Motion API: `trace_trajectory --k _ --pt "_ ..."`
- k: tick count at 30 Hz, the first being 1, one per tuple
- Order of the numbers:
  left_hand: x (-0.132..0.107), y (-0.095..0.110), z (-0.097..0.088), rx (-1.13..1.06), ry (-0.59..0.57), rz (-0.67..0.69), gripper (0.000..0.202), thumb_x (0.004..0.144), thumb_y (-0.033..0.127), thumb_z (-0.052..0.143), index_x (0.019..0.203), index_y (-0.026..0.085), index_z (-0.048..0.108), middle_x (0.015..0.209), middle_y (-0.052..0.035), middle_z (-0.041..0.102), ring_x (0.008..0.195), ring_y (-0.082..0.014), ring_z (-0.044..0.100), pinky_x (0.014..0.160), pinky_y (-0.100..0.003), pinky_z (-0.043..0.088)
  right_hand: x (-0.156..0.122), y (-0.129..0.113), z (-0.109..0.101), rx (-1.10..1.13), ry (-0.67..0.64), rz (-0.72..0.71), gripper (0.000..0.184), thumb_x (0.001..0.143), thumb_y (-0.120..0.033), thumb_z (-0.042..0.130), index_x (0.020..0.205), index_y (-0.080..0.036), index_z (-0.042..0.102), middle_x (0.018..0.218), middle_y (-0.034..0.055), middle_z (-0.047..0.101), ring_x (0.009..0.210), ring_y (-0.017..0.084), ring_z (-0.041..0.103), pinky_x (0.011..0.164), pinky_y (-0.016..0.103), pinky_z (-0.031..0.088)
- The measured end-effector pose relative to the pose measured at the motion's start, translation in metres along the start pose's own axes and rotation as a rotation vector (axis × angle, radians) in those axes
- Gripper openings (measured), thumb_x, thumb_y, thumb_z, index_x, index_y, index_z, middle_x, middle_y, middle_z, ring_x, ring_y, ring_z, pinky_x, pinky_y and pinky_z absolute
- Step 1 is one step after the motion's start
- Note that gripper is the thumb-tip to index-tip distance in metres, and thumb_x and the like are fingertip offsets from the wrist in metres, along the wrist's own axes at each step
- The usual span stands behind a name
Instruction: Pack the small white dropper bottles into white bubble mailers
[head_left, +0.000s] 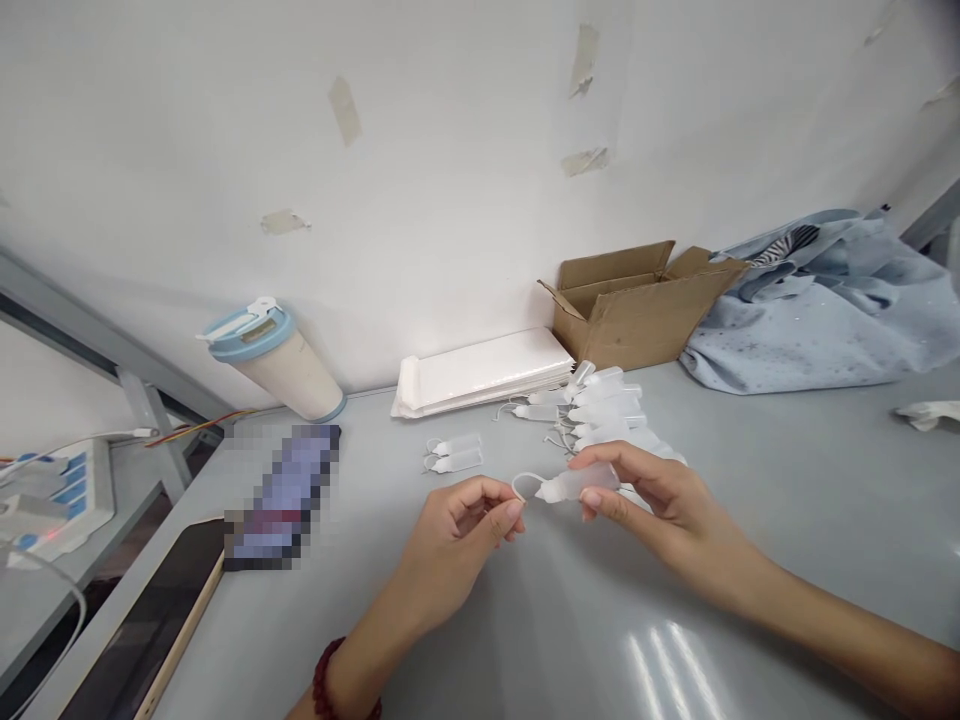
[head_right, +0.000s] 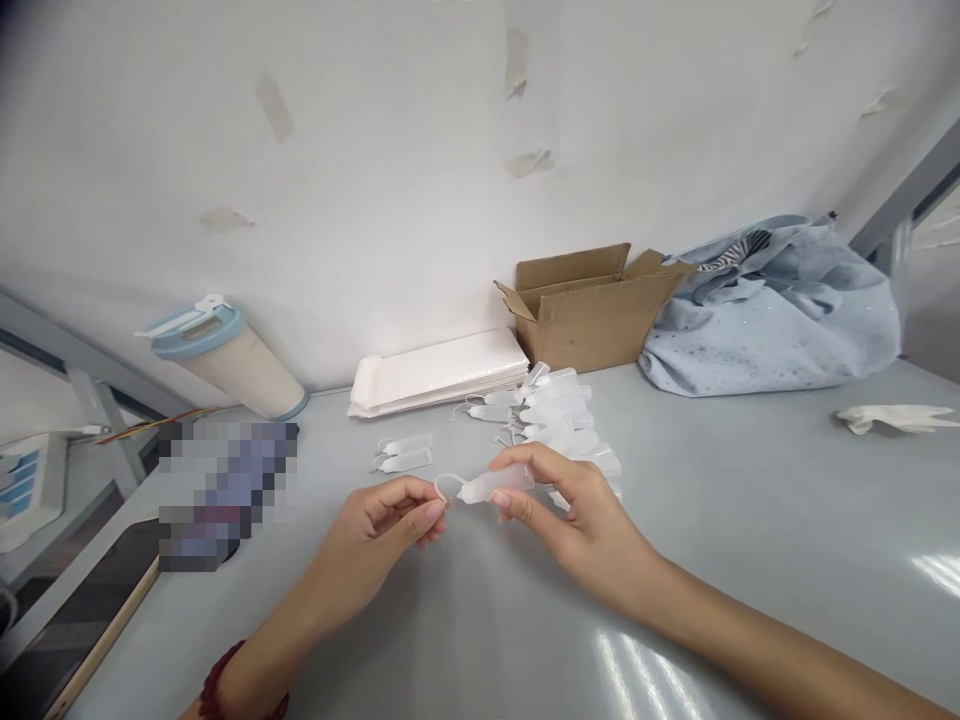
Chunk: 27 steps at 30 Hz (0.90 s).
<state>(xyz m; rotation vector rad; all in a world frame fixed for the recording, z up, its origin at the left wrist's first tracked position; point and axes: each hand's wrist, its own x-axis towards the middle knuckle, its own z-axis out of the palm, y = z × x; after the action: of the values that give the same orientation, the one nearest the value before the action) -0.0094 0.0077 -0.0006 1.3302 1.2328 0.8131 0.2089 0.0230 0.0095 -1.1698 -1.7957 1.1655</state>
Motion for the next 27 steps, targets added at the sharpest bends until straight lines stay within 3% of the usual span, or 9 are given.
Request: trace_trajectory --k 6,27 --pt "-0.001 0.0015 0.0002 -0.001 0.002 -0.004 0.019 0.084 0.036 0.059 0.078 0.019 0.065 0.069 0.0018 0.06 0.067 -0.0121 0.054 0.065 -0.022 0.044 -0.0009 -0.0004 -0.0014 -0.053 0.03 -0.022 0.025 0.087 -0.047 0.053 0.096 -0.025 0.063 0.07 -0.0009 0.065 0.072 0.018 0.062 0.068 0.031 0.047" --pt "-0.0004 -0.0002 0.0003 0.022 0.005 0.022 0.018 0.084 0.035 0.06 0.079 0.019 0.065 0.07 0.0009 0.063 0.069 -0.0134 0.057 0.065 -0.023 0.045 0.0016 -0.001 -0.0034 -0.025 -0.009 0.029 0.027 0.087 -0.049 0.052 0.096 -0.025 0.063 0.067 -0.0026 0.064 0.071 0.018 0.059 0.071 0.032 0.042"
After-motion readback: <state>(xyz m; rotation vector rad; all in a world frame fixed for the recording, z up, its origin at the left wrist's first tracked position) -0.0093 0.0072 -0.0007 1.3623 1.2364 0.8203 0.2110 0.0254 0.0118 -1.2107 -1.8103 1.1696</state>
